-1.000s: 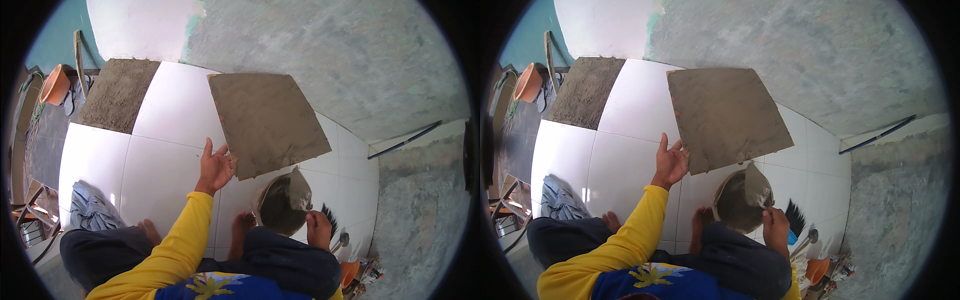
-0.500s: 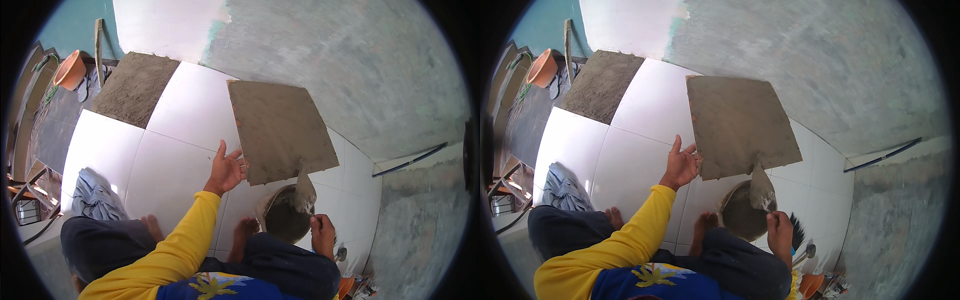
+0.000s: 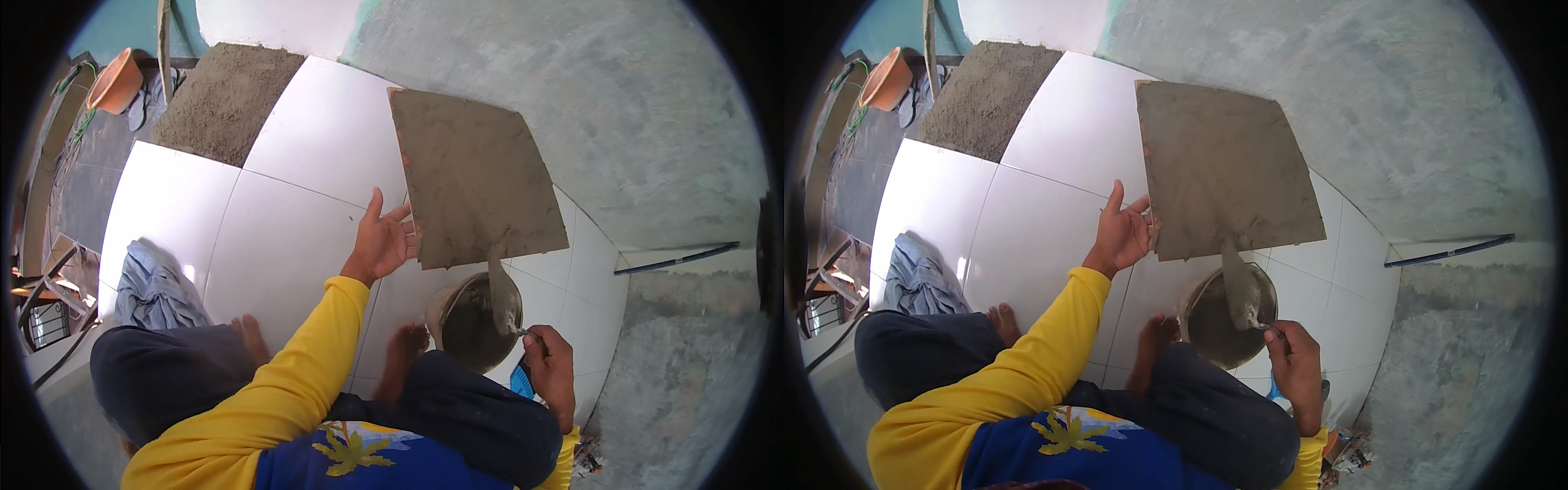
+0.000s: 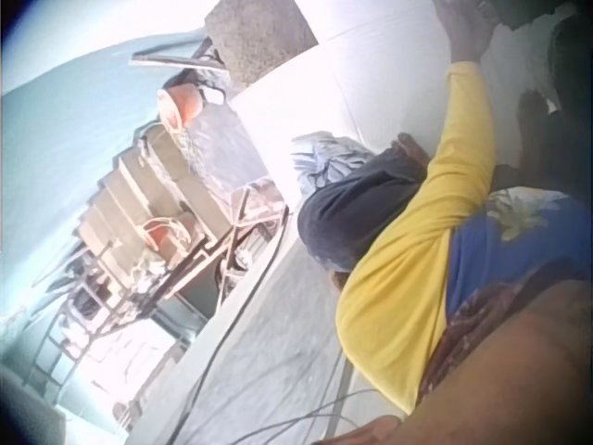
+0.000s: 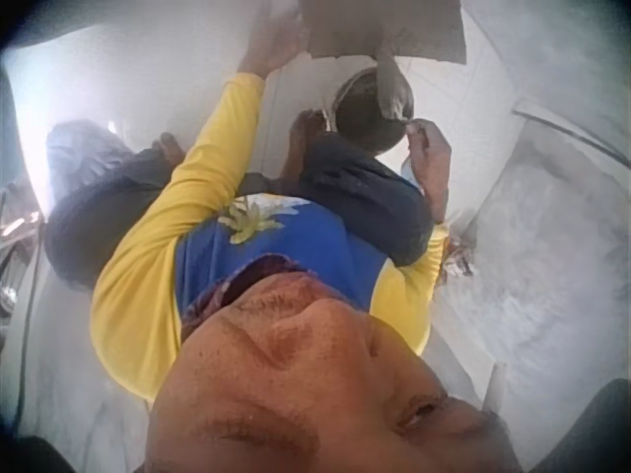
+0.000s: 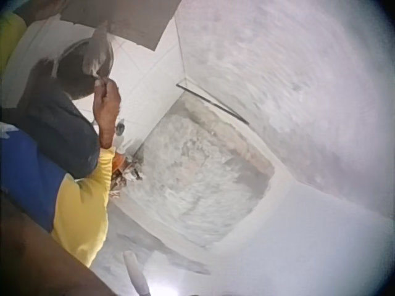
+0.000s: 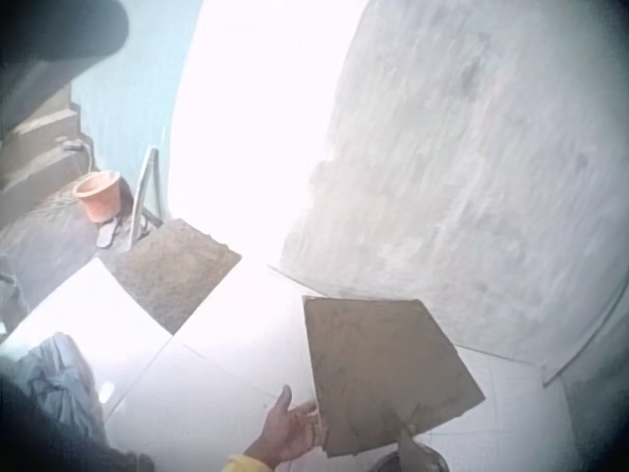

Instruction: The person applies cement to the back of a white tile using a trowel, places the tile onto a tiled floor, and taps it into place with a rubber mallet. The person then wipes the tile surface with a cloth.

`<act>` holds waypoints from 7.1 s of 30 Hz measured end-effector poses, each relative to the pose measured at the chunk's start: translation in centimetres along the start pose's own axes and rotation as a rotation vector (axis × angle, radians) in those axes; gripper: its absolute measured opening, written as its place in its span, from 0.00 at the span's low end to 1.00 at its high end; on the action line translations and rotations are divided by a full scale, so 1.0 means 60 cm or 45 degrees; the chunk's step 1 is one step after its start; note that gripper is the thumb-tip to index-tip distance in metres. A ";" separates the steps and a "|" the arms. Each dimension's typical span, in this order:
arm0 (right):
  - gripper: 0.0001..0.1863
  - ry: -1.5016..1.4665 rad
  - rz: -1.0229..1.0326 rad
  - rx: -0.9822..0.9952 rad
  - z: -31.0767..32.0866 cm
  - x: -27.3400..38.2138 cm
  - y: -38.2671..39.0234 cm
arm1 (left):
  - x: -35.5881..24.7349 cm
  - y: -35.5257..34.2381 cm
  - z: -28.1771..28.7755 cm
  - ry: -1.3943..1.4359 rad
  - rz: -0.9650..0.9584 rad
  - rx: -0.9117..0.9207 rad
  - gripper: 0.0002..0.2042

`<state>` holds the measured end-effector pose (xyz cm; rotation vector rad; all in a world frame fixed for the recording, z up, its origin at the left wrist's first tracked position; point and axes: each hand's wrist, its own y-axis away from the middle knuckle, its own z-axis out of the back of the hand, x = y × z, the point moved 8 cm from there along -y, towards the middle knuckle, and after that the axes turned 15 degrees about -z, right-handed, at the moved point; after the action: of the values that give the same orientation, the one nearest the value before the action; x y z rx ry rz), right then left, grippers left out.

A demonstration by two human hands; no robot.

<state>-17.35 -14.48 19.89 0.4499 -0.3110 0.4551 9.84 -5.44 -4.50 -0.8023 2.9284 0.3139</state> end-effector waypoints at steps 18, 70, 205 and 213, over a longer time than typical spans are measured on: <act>0.08 0.348 0.372 0.071 -0.014 0.129 -0.005 | -0.007 0.003 -0.013 -0.035 -0.002 0.029 0.51; 0.21 0.907 0.322 -0.774 0.254 0.022 -0.726 | -0.123 -0.038 -0.038 -0.957 -0.555 -0.230 0.21; 0.11 0.810 0.464 -1.002 0.114 0.104 -0.202 | -0.117 -0.032 0.017 -0.994 -0.238 -0.302 0.24; 0.10 0.773 1.248 -0.432 0.002 0.259 -0.203 | -0.114 -0.037 0.028 -0.822 -0.208 -0.184 0.24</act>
<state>1.82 -18.83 21.75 -0.2223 0.0110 1.4313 16.91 -3.52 -5.59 -0.7691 2.2463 0.6374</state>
